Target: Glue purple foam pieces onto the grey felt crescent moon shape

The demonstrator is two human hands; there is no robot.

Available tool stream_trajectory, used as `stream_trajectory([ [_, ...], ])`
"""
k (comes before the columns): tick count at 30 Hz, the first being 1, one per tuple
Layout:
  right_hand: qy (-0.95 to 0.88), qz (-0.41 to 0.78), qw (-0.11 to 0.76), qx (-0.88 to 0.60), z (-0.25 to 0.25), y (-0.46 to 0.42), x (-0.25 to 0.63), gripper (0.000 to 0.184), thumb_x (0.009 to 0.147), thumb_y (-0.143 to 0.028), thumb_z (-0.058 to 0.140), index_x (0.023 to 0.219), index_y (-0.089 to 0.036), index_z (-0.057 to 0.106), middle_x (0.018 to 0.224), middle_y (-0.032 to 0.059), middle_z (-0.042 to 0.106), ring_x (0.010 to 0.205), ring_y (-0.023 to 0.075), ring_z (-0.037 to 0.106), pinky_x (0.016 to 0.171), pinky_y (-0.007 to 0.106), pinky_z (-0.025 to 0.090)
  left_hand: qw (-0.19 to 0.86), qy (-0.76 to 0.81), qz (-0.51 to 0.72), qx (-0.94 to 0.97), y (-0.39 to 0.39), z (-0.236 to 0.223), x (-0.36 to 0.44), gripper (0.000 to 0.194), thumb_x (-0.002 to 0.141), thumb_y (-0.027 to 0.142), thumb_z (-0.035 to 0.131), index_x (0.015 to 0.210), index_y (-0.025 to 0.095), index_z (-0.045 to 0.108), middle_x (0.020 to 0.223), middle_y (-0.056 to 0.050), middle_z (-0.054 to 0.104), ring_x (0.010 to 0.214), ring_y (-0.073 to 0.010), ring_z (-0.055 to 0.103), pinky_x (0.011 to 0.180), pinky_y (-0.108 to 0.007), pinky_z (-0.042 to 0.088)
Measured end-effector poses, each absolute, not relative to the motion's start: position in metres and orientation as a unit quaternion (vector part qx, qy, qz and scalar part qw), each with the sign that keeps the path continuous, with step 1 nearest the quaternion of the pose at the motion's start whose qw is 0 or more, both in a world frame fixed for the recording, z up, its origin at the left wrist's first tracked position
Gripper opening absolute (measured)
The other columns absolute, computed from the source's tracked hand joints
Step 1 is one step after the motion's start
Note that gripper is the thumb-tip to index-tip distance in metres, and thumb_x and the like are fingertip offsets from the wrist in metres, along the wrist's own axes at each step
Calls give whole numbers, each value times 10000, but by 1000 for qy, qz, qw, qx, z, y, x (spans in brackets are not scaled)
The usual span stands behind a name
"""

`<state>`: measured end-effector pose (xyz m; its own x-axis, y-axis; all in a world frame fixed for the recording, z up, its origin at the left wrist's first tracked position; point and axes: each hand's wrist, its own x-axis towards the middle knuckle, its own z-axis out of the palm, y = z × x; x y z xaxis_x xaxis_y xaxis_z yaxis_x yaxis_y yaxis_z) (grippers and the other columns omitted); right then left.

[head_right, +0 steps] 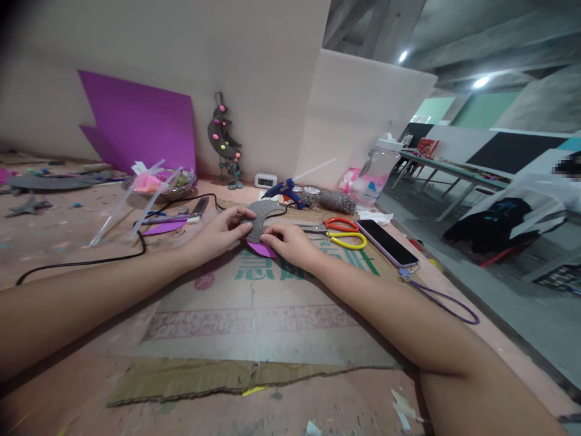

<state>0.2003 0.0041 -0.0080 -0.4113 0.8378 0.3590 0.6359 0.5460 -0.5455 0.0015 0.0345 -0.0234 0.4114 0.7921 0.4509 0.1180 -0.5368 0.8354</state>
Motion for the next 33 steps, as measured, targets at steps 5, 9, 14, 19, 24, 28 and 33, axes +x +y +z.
stream_trajectory([
  [5, -827, 163, 302, -446, -8, 4, 200, 200, 866, -288, 548, 753, -156, 647, 663, -3, 592, 643, 126, 508, 622, 237, 366, 371, 302, 453, 753, 38, -26, 0, 187, 866, 281, 527, 1020, 181, 560, 895, -29, 605, 826, -161, 577, 747, -291, 459],
  [9, -828, 164, 299, -445, -7, 3, 199, 202, 867, -279, 545, 747, -154, 646, 657, -2, 595, 635, 124, 510, 620, 236, 366, 372, 307, 452, 750, 38, -27, -1, 196, 886, 300, 497, 1022, 181, 573, 870, -24, 602, 802, -155, 569, 731, -280, 453],
  [14, -828, 170, 295, -446, -7, 2, 199, 214, 869, -294, 543, 742, -154, 643, 633, -6, 585, 611, 119, 501, 605, 229, 364, 373, 309, 451, 749, 37, -26, 0, 210, 879, 305, 503, 1025, 174, 578, 860, -24, 608, 787, -152, 566, 743, -279, 447],
  [19, -828, 172, 297, -443, -9, 4, 200, 226, 870, -302, 540, 737, -151, 643, 629, -10, 576, 603, 111, 488, 595, 223, 356, 372, 306, 453, 750, 40, -29, 1, 211, 857, 294, 538, 1024, 172, 578, 895, -33, 622, 809, -152, 575, 757, -275, 450],
  [24, -818, 192, 302, -451, -6, 1, 198, 229, 870, -306, 532, 737, -148, 629, 624, -16, 543, 589, 106, 459, 585, 226, 346, 396, 306, 462, 732, 37, -26, 1, 209, 856, 291, 542, 1025, 170, 562, 909, -36, 622, 807, -150, 584, 727, -271, 465],
  [28, -816, 207, 297, -451, -4, 0, 197, 281, 893, -342, 490, 740, -146, 620, 621, -18, 513, 579, 106, 444, 567, 229, 335, 424, 304, 471, 711, 33, -22, 1, 220, 855, 293, 546, 1031, 161, 547, 917, -41, 617, 792, -146, 586, 695, -262, 474],
  [33, -817, 200, 293, -454, -4, 0, 197, 209, 861, -296, 538, 745, -149, 632, 647, -13, 545, 603, 108, 459, 595, 229, 347, 417, 303, 470, 717, 32, -22, 2, 193, 850, 277, 549, 1009, 167, 551, 917, -38, 616, 810, -151, 588, 701, -264, 475],
])
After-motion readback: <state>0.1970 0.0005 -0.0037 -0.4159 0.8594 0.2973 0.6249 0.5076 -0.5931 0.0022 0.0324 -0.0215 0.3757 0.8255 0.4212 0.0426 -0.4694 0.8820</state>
